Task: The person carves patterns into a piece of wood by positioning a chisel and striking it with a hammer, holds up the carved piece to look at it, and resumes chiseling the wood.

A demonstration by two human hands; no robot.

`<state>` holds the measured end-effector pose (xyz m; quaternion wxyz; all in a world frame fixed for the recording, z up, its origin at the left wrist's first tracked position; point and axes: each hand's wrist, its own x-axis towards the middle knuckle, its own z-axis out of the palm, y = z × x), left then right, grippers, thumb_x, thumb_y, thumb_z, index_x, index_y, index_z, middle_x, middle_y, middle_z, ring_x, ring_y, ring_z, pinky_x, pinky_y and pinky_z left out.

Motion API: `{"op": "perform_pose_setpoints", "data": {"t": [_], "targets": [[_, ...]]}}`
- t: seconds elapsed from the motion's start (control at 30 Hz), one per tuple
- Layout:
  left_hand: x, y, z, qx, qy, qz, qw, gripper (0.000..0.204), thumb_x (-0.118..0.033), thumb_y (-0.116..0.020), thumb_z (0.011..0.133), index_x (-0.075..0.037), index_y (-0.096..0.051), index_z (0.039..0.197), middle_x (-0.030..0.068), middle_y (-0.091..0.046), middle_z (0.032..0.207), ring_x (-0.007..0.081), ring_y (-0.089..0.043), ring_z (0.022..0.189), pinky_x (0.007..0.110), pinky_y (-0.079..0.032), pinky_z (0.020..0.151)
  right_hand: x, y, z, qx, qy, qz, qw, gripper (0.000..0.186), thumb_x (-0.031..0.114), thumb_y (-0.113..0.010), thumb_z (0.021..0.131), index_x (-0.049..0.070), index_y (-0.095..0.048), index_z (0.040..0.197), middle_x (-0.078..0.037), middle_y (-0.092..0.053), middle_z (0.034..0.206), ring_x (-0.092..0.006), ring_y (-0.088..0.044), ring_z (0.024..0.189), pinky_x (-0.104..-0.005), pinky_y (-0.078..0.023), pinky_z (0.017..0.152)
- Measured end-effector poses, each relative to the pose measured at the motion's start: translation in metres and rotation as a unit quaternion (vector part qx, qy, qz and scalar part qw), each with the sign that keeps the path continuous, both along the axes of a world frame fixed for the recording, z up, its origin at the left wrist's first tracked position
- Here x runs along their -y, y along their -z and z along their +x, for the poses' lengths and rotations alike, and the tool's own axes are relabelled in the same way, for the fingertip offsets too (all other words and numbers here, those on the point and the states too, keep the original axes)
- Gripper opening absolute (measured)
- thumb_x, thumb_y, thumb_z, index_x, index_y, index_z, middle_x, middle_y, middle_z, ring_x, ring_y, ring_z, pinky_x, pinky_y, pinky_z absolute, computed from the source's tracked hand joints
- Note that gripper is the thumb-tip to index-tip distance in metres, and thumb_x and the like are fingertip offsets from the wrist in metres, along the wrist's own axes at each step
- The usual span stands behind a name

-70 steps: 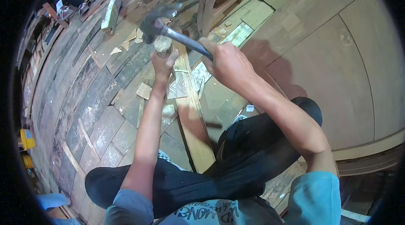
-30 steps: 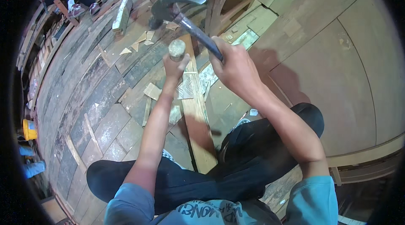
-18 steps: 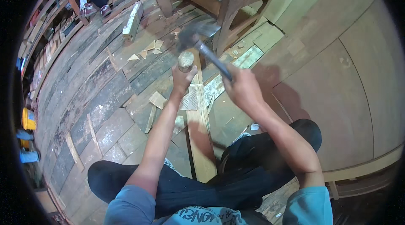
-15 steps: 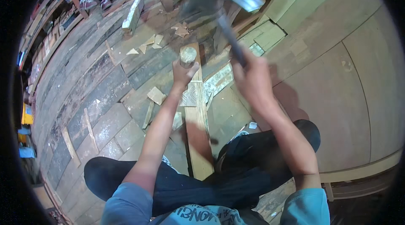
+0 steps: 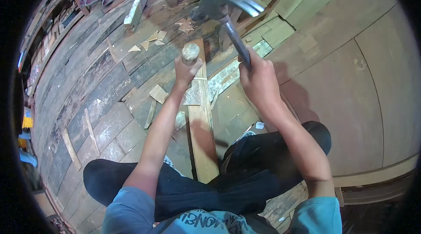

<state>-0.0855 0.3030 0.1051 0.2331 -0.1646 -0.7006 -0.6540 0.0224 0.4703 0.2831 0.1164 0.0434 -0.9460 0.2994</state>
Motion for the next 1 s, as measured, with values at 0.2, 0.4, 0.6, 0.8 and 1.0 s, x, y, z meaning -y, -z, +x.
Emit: {"op": "perform_pose_setpoints", "data": {"t": [0.2, 0.4, 0.6, 0.8, 1.0], "targets": [[-0.003, -0.002, 0.002, 0.034, 0.029, 0.056, 0.997, 0.019, -0.009, -0.068, 0.067, 0.0, -0.062, 0.083, 0.0061, -0.063, 0.07, 0.012, -0.06, 0.064, 0.028, -0.048, 0.062, -0.005, 0.036, 0.001, 0.026, -0.036, 0.149, 0.988, 0.03, 0.007, -0.057, 0.077, 0.006, -0.056, 0.107, -0.023, -0.058, 0.067, -0.0438, -0.057, 0.067, -0.048, -0.046, 0.061], [-0.001, 0.014, -0.006, 0.037, -0.005, -0.009, 0.999, 0.022, -0.012, -0.069, 0.064, -0.001, -0.061, 0.081, 0.0082, -0.063, 0.07, 0.0177, -0.061, 0.062, 0.031, -0.049, 0.062, 0.002, -0.001, -0.008, -0.007, -0.02, 0.05, 0.999, 0.021, 0.006, -0.054, 0.079, 0.004, -0.054, 0.1, -0.022, -0.058, 0.069, -0.0403, -0.058, 0.066, -0.046, -0.046, 0.059], [-0.003, 0.0, -0.003, 0.054, 0.008, 0.016, 0.998, 0.024, -0.013, -0.069, 0.065, 0.0, -0.061, 0.084, 0.0085, -0.064, 0.071, 0.0179, -0.062, 0.064, 0.031, -0.049, 0.063, -0.011, 0.009, -0.01, -0.105, -0.034, -0.024, 0.994, 0.017, -0.001, -0.053, 0.079, -0.001, -0.056, 0.096, -0.014, -0.047, 0.055, -0.0188, -0.048, 0.048, -0.0312, -0.041, 0.047], [0.001, 0.01, -0.008, 0.016, -0.018, -0.013, 1.0, 0.028, -0.017, -0.069, 0.065, -0.002, -0.063, 0.088, 0.0105, -0.066, 0.078, 0.0239, -0.065, 0.072, 0.032, -0.05, 0.069, 0.001, 0.011, -0.006, 0.004, -0.036, 0.043, 0.998, 0.022, 0.001, -0.052, 0.077, 0.004, -0.056, 0.099, -0.025, -0.056, 0.069, -0.0395, -0.059, 0.064, -0.0451, -0.045, 0.06], [-0.001, 0.009, -0.004, 0.018, -0.013, 0.009, 1.0, 0.029, -0.013, -0.069, 0.065, 0.0, -0.062, 0.09, 0.0115, -0.067, 0.08, 0.021, -0.066, 0.072, 0.032, -0.05, 0.069, 0.003, 0.002, -0.003, -0.02, -0.015, -0.009, 1.0, 0.016, 0.0, -0.052, 0.078, 0.001, -0.055, 0.093, -0.023, -0.054, 0.067, -0.0388, -0.056, 0.061, -0.043, -0.044, 0.059]]}}
